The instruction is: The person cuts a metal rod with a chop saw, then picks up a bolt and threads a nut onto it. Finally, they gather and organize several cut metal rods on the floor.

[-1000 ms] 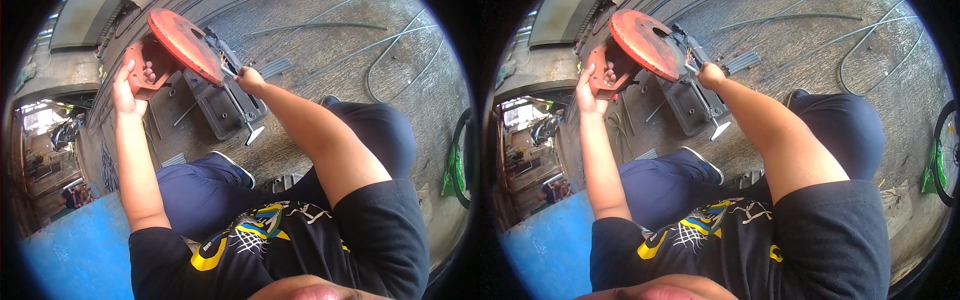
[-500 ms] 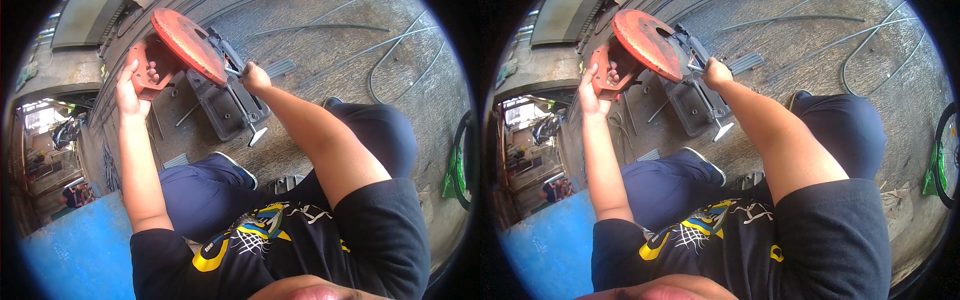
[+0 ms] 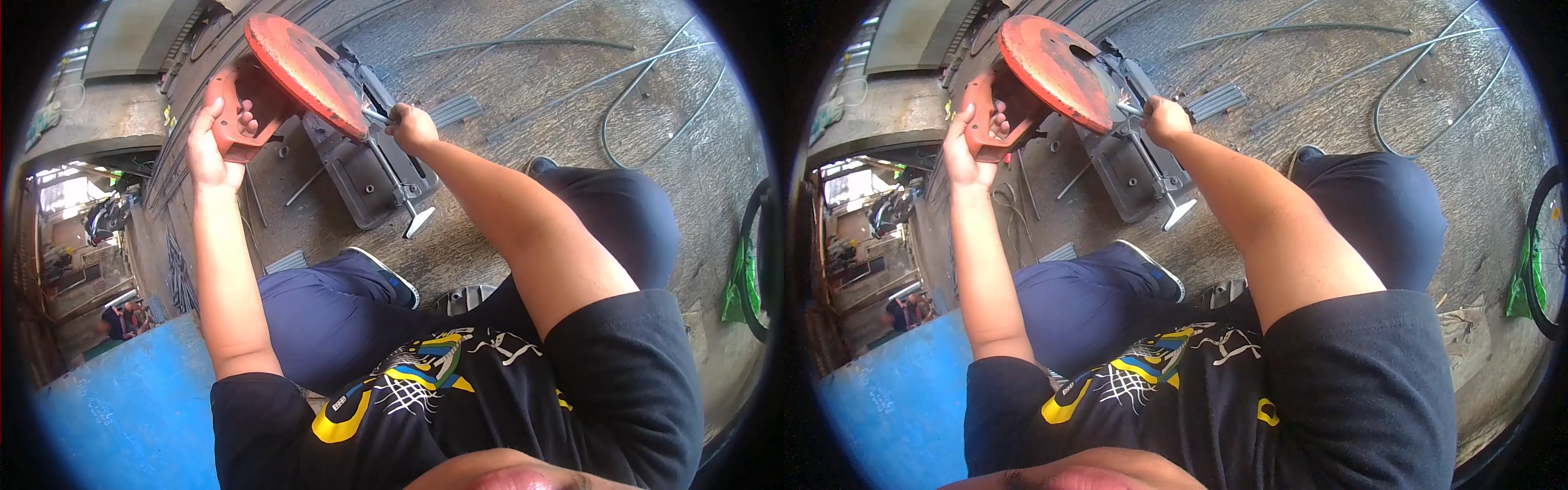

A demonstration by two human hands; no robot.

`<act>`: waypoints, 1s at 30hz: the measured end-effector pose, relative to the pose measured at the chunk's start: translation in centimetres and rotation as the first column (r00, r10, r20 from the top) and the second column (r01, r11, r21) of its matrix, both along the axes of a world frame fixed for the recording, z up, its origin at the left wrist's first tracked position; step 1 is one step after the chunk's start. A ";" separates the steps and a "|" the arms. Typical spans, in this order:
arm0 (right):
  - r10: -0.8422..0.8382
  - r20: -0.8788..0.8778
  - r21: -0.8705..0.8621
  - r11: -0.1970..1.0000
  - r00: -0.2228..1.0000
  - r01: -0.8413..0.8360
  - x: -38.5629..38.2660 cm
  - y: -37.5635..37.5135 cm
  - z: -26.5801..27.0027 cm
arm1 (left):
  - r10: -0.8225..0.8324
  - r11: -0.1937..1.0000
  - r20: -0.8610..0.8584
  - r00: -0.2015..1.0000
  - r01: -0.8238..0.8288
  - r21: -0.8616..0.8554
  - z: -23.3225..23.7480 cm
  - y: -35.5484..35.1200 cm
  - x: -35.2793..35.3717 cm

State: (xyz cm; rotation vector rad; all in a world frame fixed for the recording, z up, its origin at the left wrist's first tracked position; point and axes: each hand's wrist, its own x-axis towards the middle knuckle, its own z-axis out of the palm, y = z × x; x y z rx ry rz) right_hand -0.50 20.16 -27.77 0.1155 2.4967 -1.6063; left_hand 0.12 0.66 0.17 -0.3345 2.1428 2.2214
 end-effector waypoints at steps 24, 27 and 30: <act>0.104 0.130 -0.166 0.983 0.986 -0.082 -0.7 1.1 -0.1 | -0.019 1.000 0.015 1.000 0.019 0.007 0.1 -0.2 0.0; 0.077 0.108 -0.163 0.985 0.991 -0.059 -0.8 1.2 -0.1 | -0.020 1.000 0.019 1.000 0.020 0.014 0.0 -0.4 -0.1; 0.025 0.102 -0.152 0.988 0.995 -0.010 -0.7 0.9 -0.1 | -0.015 1.000 0.020 1.000 0.015 0.010 0.0 -0.4 -0.2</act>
